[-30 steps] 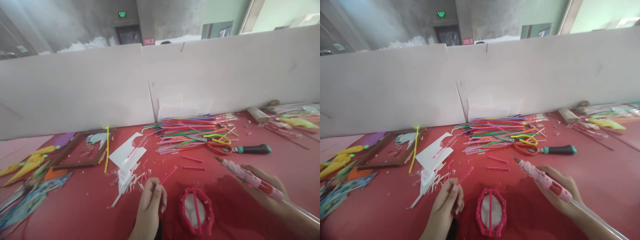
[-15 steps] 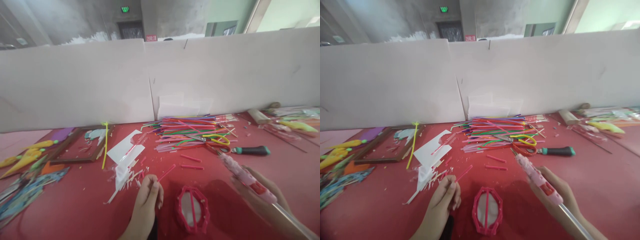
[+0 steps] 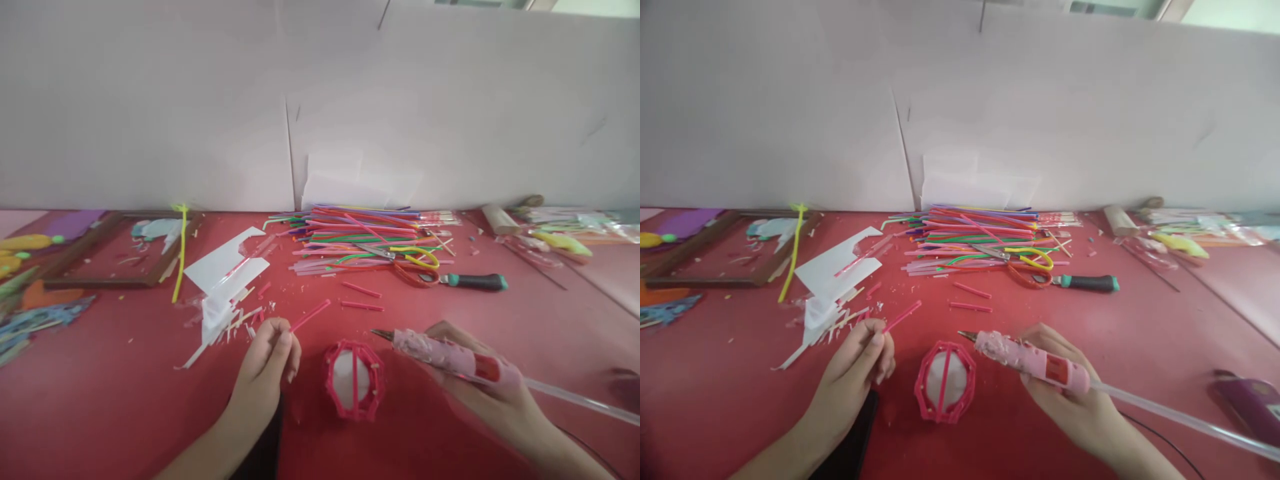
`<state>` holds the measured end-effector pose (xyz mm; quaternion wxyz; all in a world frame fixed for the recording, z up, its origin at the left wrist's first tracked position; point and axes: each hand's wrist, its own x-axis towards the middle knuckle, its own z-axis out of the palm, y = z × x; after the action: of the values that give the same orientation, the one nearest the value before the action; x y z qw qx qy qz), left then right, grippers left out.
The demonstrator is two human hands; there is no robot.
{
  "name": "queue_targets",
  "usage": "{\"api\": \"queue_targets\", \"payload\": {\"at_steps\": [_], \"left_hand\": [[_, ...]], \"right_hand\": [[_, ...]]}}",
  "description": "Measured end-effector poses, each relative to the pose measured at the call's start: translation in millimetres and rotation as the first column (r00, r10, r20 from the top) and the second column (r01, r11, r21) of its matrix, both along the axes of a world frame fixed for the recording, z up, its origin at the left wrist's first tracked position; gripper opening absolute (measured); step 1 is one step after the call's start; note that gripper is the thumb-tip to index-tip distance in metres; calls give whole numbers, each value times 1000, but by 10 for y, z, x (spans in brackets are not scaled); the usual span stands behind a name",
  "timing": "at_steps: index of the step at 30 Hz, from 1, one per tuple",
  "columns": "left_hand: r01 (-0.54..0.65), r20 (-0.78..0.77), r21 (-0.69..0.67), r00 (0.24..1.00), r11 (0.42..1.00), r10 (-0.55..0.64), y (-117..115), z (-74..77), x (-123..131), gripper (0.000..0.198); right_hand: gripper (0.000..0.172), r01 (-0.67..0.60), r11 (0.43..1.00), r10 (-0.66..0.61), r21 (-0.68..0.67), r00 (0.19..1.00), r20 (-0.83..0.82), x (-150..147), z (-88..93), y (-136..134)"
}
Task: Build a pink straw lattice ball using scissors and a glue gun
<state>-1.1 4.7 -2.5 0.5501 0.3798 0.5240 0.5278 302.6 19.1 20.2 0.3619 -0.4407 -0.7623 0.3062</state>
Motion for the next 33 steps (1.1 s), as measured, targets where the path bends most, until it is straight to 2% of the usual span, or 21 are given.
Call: {"api": "queue_targets", "payload": {"at_steps": [2,5,12,19,22,27,33], "left_hand": [[-5,-6,-2,1000,1000,5,6,-1,-9,31],[4,-7,-10,1000,1000,-4,16,-3,-22,28],[8,-4,-22,1000,1000,-8,36,6,-13,30],[-13,-29,-40,1000,999,12,31,28,-9,30],[22,-71,-55,997,998,-26,6,52,-1,30],[167,-160,-82,971,983,-178,-40,89,15,30],[148,-177,-128,970,981,-169,-51,90,24,32]], "right_hand": [[11,-35,998,36,-50,999,21,-9,18,-8],[10,-8,994,12,-106,999,39,-38,40,-36],[9,-103,995,103,0,994,47,-15,70,-67],[6,-131,991,130,24,991,36,-40,37,-60],[8,-131,991,130,26,991,36,-57,73,-63],[12,-133,991,132,29,991,33,-40,103,-57],[15,-167,986,166,9,984,65,-28,80,-58]]}}
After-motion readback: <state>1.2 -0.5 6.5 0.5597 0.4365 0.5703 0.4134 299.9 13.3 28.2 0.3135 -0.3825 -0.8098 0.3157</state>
